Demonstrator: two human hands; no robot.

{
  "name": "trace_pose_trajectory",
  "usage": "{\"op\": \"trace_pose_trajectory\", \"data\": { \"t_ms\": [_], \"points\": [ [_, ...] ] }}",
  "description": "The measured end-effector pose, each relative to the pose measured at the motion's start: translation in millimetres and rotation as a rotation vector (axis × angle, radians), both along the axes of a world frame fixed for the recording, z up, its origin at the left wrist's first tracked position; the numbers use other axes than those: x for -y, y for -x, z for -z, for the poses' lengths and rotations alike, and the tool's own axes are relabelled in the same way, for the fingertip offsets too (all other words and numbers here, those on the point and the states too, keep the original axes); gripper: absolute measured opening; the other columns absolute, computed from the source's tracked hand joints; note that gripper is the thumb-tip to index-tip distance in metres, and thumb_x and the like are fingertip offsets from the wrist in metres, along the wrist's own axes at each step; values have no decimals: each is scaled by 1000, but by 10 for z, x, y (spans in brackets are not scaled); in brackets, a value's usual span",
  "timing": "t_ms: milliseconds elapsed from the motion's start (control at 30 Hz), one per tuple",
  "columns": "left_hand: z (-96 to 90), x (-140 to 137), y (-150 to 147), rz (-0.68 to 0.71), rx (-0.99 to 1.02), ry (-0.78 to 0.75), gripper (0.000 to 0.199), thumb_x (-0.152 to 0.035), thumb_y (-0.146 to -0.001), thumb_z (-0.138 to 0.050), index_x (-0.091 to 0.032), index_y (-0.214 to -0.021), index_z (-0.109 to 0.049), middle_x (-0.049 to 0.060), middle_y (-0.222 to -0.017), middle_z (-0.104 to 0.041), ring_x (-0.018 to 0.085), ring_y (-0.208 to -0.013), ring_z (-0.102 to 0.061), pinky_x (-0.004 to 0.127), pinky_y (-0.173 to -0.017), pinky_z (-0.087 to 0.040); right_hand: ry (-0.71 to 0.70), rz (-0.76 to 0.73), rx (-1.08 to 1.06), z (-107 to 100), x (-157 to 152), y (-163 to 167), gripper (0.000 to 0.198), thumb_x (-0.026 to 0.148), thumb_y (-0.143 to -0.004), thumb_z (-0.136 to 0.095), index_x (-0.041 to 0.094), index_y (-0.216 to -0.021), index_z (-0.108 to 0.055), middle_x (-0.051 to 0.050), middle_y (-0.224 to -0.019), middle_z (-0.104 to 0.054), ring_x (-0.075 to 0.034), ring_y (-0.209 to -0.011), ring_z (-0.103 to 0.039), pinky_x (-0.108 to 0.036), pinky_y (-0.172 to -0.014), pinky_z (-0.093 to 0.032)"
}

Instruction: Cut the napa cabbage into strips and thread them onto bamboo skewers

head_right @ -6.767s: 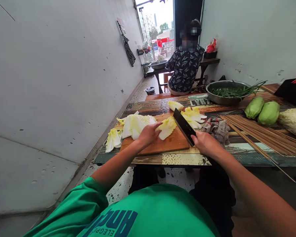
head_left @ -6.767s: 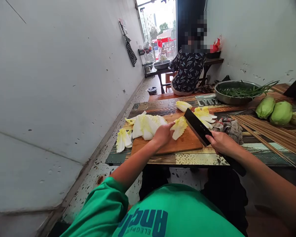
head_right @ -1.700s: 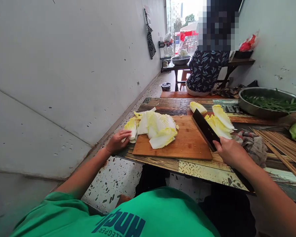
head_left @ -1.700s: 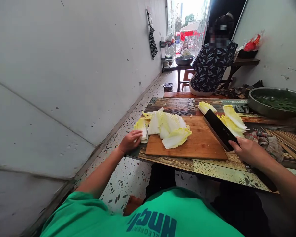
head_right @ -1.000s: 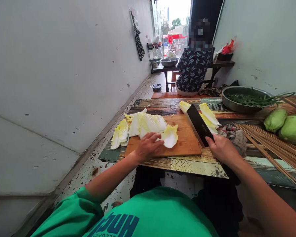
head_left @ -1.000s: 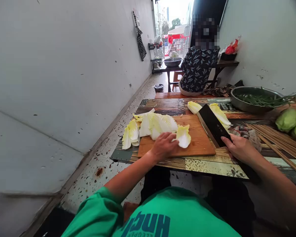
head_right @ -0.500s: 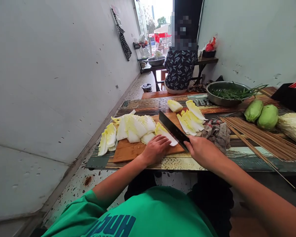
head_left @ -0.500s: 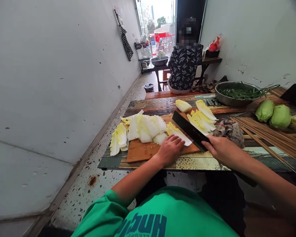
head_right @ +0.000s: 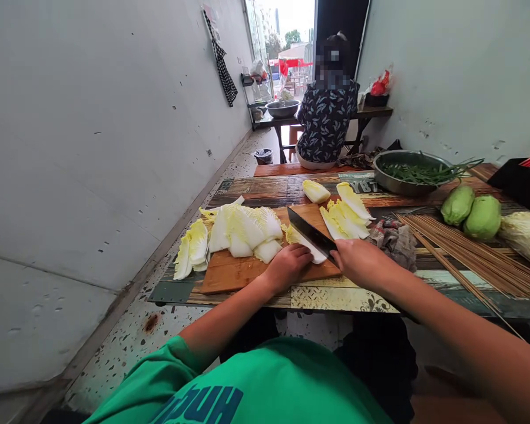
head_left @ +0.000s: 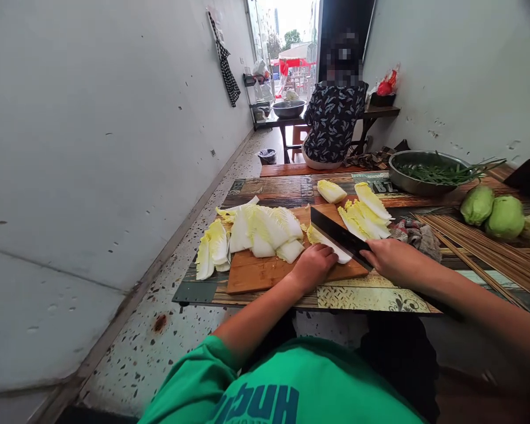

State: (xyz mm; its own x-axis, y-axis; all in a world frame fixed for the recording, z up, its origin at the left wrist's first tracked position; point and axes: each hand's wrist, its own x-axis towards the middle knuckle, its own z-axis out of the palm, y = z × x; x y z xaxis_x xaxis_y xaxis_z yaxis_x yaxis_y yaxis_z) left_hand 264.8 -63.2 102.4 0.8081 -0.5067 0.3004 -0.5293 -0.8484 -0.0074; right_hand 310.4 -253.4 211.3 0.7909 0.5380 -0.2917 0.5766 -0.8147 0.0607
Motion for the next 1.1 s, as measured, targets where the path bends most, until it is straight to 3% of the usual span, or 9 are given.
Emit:
{"op": "trace_pose_trajectory", "data": {
  "t_ms": [267, 467, 633, 733, 800, 933, 1100],
  "points": [
    [-23, 29, 9, 4, -25, 13, 18, -19, -100, -52, -12, -97, -68, 9, -99, -71, 23, -95, -63, 36, -88, -54, 59, -15, -30, 34, -14, -105, 33, 28, -102, -41, 11, -98, -68, -21, -95, -75, -29, -91, -73, -30, -66, -42],
    [-31, 13, 11, 24, -40, 13, 20, -18, -101, -48, -13, -97, -67, 9, -98, -70, 22, -93, -62, 35, -88, -53, 47, 4, -103, 81, -80, -231, 33, 30, -101, -44, 13, -86, -68, -18, -82, -74, -24, -74, -72, -28, -61, -42],
    [-7, 7, 7, 13, -76, 13, 19, -18, -100, -50, -13, -97, -68, 9, -99, -70, 22, -95, -62, 34, -89, -53, -50, 55, -106, 161, -313, -242, 30, 28, -101, -44, 11, -96, -68, -15, -78, -73, -22, -70, -71, -27, -61, -43],
    [6, 20, 12, -18, -68, 35, 18, -20, -101, -50, -14, -98, -67, 8, -101, -69, 21, -97, -62, 34, -91, -53, -70, 111, -163, 198, -213, -330, 35, 34, -103, -42, 13, -98, -68, -9, -67, -71, -19, -55, -67, -27, -58, -43],
    [10, 34, 18, -39, -56, 42, 16, -20, -101, -51, -14, -99, -66, 9, -103, -69, 21, -100, -62, 34, -94, -53, -75, 169, -104, 212, -41, -435, 34, 36, -102, -43, 13, -98, -69, -11, -73, -73, -20, -60, -70, -27, -60, -44],
    [15, 63, 21, -88, -48, 17, 14, -17, -99, -53, -14, -98, -66, 11, -112, -68, 21, -104, -63, 34, -96, -54, -73, 290, 176, 180, 263, -559, 39, 32, -103, -37, 8, -111, -65, -23, -107, -74, -31, -98, -72, -33, -72, -45],
    [25, 110, 33, -135, 19, 15, 15, -21, -99, -54, -15, -98, -67, 10, -108, -70, 22, -103, -66, 37, -92, -56, -69, 197, 116, 190, 280, -386, 34, 32, -101, -42, 11, -107, -68, -20, -104, -75, -28, -98, -72, -31, -75, -44]
  ]
}}
